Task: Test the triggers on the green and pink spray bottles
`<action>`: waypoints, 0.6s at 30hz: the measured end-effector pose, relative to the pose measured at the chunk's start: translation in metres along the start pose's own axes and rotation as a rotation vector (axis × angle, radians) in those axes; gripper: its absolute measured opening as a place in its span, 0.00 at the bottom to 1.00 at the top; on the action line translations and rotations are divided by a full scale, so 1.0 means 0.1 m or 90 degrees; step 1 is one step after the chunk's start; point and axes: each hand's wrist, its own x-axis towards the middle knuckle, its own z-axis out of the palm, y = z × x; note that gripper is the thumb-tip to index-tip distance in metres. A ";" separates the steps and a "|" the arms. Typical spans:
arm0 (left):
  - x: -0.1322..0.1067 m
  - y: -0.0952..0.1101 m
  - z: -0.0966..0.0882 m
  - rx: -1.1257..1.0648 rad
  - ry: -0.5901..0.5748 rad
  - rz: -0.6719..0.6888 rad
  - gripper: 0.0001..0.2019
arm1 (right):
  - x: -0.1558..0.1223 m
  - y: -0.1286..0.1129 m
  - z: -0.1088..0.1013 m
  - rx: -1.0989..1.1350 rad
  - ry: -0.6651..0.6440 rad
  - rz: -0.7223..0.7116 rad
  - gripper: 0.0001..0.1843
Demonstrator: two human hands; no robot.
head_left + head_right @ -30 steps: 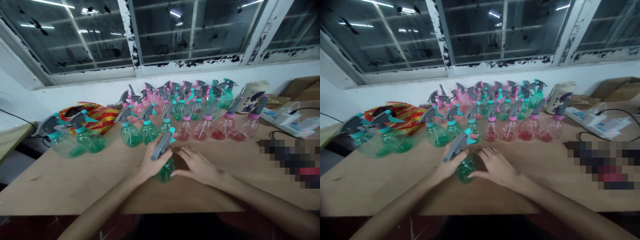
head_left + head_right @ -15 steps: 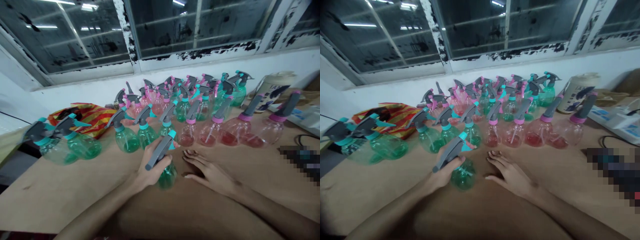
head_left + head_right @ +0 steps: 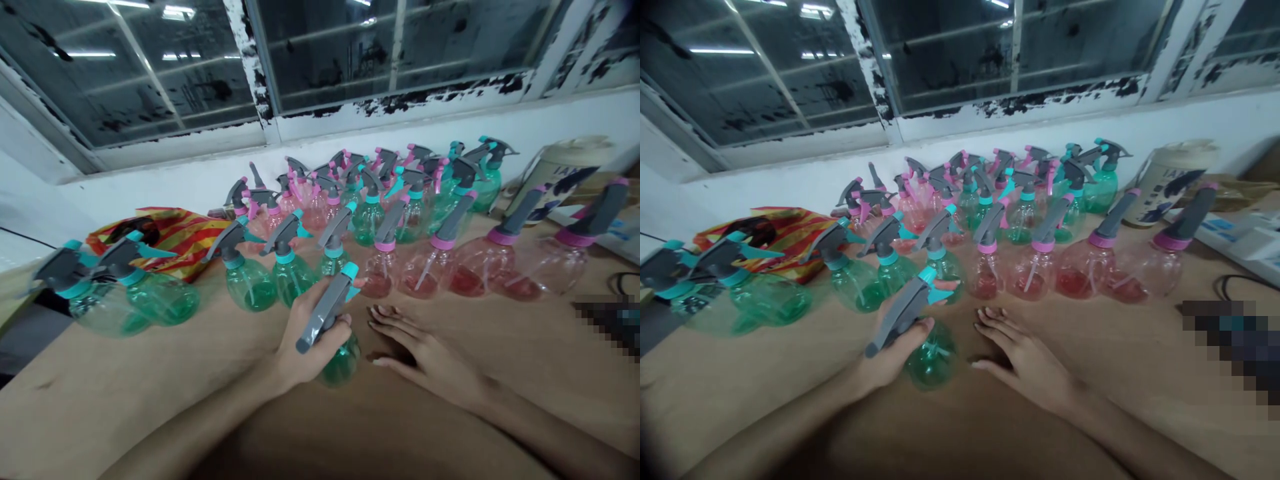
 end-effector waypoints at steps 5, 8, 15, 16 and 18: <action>0.07 0.04 0.07 0.001 -0.025 0.033 0.10 | 0.00 0.01 0.01 0.002 0.015 -0.001 0.30; 0.10 0.03 0.07 -0.011 -0.033 0.051 0.09 | 0.00 0.02 0.01 0.003 0.000 0.000 0.31; 0.09 0.07 0.04 0.001 -0.061 0.038 0.11 | 0.01 0.02 -0.01 0.009 -0.005 0.012 0.30; 0.09 0.07 0.03 0.000 -0.063 0.036 0.11 | 0.00 0.02 -0.01 0.010 -0.004 0.013 0.30; 0.10 0.07 0.03 -0.010 -0.072 0.049 0.12 | 0.00 0.02 -0.01 0.011 -0.005 0.015 0.30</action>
